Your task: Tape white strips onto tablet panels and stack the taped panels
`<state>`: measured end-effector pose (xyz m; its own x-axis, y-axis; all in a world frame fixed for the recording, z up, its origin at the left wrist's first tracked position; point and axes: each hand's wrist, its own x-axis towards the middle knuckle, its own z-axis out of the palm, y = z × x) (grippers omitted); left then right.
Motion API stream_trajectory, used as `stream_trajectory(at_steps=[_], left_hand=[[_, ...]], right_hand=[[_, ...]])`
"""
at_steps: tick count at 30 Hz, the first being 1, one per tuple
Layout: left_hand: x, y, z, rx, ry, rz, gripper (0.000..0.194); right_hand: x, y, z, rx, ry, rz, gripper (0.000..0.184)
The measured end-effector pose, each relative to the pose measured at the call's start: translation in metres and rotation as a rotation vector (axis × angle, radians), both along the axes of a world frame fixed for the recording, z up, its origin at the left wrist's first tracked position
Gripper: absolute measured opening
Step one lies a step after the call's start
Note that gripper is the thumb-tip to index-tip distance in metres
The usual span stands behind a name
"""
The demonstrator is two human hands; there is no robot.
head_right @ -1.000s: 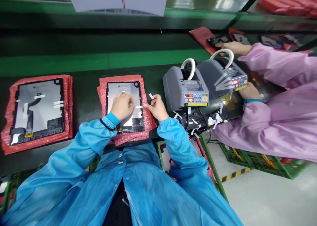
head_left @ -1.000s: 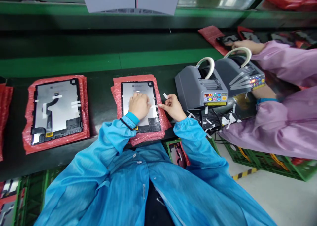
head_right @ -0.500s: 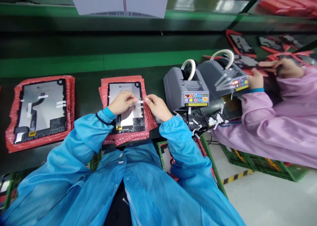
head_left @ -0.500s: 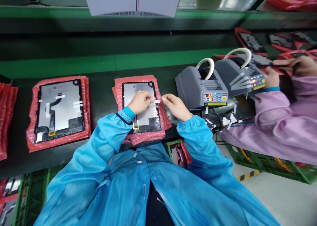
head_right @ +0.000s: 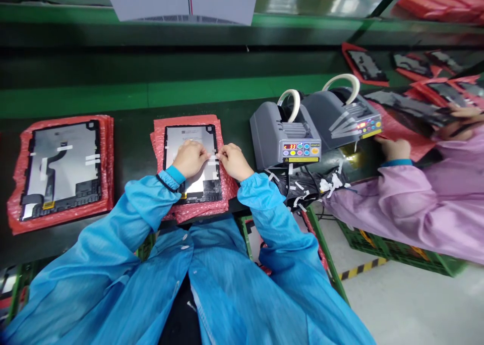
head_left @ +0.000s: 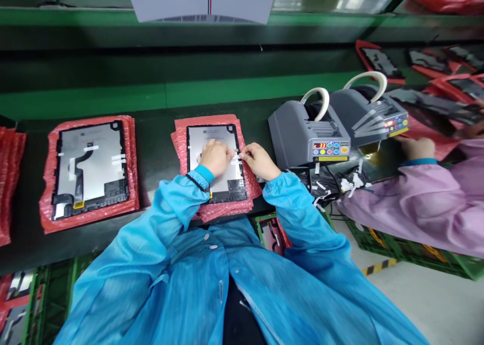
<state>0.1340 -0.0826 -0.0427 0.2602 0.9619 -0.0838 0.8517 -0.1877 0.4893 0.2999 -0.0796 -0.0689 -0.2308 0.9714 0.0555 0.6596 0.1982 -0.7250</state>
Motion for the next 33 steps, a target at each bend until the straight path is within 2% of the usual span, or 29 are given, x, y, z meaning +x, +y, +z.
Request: stream_trajectory(at_steps=[7,12,15,17,19,22,25,28,30,33], left_hand=[[0.002,-0.004,-0.007,0.071,0.018,-0.009,0.020],[0.002,0.000,-0.004,0.063,0.021,0.039,0.012],[-0.026,-0.001,0.003,0.128,-0.020,0.130,0.023],[-0.058,-0.010,0.005,0.184,-0.027,0.286,0.024],[-0.088,-0.025,0.002,0.159,-0.026,0.439,0.024],[-0.108,-0.049,-0.009,0.020,-0.068,0.483,0.029],[-0.097,-0.060,-0.018,0.010,-0.075,0.446,0.023],[-0.077,-0.058,-0.019,0.064,0.017,0.462,0.020],[-0.068,-0.054,-0.016,0.070,0.055,0.498,0.022],[-0.061,-0.049,-0.011,0.039,0.050,0.552,0.024]], right_hand=[[-0.002,-0.001,-0.004,-0.063,0.005,-0.040,0.016],[-0.002,-0.001,-0.008,-0.271,0.233,-0.284,0.030],[0.002,-0.001,-0.005,-0.391,0.347,-0.244,0.037],[0.004,-0.002,-0.003,-0.414,0.379,-0.214,0.036],[0.003,-0.003,-0.002,-0.389,0.372,-0.239,0.033],[-0.003,-0.004,-0.003,-0.301,0.239,-0.268,0.025],[-0.011,-0.008,-0.005,-0.068,0.052,-0.264,0.019],[-0.017,-0.015,-0.005,0.154,-0.061,-0.276,0.018],[-0.020,-0.019,-0.003,0.173,-0.080,-0.290,0.019],[-0.023,-0.021,0.002,0.110,-0.058,-0.328,0.020]])
